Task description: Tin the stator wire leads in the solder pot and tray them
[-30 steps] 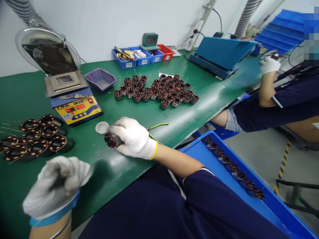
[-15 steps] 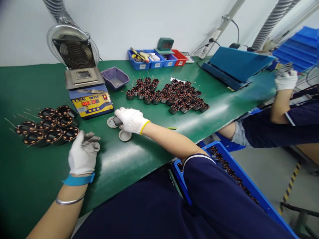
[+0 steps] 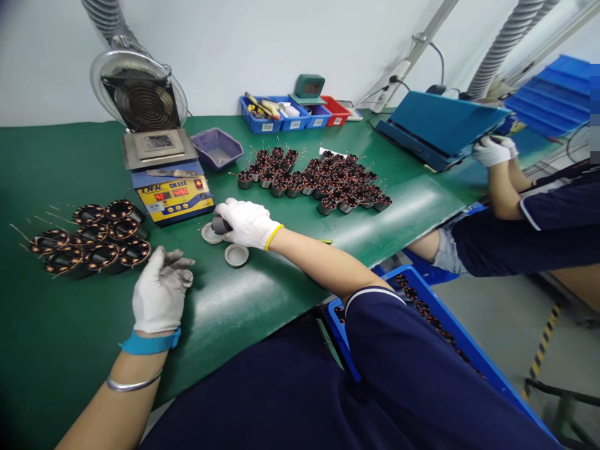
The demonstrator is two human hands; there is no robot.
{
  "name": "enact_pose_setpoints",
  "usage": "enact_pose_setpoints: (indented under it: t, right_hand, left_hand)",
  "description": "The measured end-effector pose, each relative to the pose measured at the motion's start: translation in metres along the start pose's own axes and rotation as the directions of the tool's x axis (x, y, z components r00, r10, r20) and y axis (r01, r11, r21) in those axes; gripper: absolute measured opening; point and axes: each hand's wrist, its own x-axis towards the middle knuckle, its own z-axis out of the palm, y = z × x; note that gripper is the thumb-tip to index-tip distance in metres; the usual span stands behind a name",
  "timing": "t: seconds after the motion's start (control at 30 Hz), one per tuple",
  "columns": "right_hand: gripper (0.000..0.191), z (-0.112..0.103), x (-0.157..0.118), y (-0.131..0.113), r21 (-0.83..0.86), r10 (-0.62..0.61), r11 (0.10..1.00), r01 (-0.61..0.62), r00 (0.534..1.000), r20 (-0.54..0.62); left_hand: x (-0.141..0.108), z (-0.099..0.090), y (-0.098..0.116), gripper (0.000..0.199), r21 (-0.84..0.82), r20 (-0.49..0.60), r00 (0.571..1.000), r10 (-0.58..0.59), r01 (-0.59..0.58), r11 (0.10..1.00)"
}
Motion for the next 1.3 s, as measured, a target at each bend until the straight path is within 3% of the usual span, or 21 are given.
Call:
enact_pose_setpoints:
  t: [0.13,0.2,0.27,0.47,0.6,0.77,0.9,0.97,1.13,1.23,1.3]
  right_hand:
    - [0.057,-0.011,-0.005,0.003,-0.019,-0.051,0.999,0.049,0.992,-0.113]
    - [0.046,-0.014,-0.003,0.002,-0.118,-0.104,0.989,0.088,0.984,-0.145]
    - [0.032,-0.013,0.001,-0.002,-0.224,-0.149,0.968,0.116,0.979,-0.136]
    - [0.035,0.011,0.008,-0.014,-0.318,-0.127,0.944,0.086,0.986,-0.109]
    - [0.037,-0.001,0.013,-0.013,-0.407,-0.228,0.899,0.162,0.966,-0.12]
    - [0.042,-0.061,0.071,-0.018,-0.412,-0.235,0.906,0.098,0.926,-0.296]
    - [0.042,-0.1,0.137,-0.033,-0.283,-0.055,0.956,-0.071,0.909,-0.414]
    - [0.041,-0.105,0.159,-0.039,-0.26,-0.03,0.963,-0.078,0.921,-0.389]
    - [0.039,-0.099,0.174,-0.039,-0.351,-0.218,0.929,0.116,0.94,-0.264]
    - [0.034,-0.101,0.175,-0.029,-0.282,-0.154,0.957,0.06,0.933,-0.326]
    - [0.032,-0.106,0.179,-0.022,-0.13,-0.047,0.992,-0.003,0.923,-0.381]
  left_hand:
    - [-0.002,0.001,-0.001,0.036,0.015,0.017,1.0,-0.004,0.004,1.0]
    - [-0.004,0.001,-0.002,0.037,0.027,0.028,0.999,-0.016,0.016,1.0]
    - [-0.005,0.001,-0.002,0.038,0.049,0.047,0.998,-0.037,0.035,0.998]
    - [-0.008,0.003,-0.003,0.04,0.103,0.07,0.997,-0.035,0.027,0.994]
    - [-0.013,0.005,-0.005,0.044,0.142,0.084,0.995,-0.044,0.032,0.989]
    - [-0.018,0.005,-0.009,0.05,0.207,0.135,0.989,-0.065,0.036,0.978]
    - [-0.018,0.004,-0.009,0.053,0.262,0.151,0.988,-0.038,-0.003,0.965]
    - [-0.018,0.004,-0.009,0.053,0.275,0.15,0.988,-0.027,-0.015,0.961]
    - [-0.019,0.004,-0.009,0.052,0.253,0.165,0.985,-0.052,0.009,0.967]
    - [-0.021,0.006,-0.008,0.052,0.243,0.187,0.979,-0.077,0.03,0.97]
    - [-0.022,0.006,-0.008,0.052,0.235,0.205,0.974,-0.098,0.048,0.971]
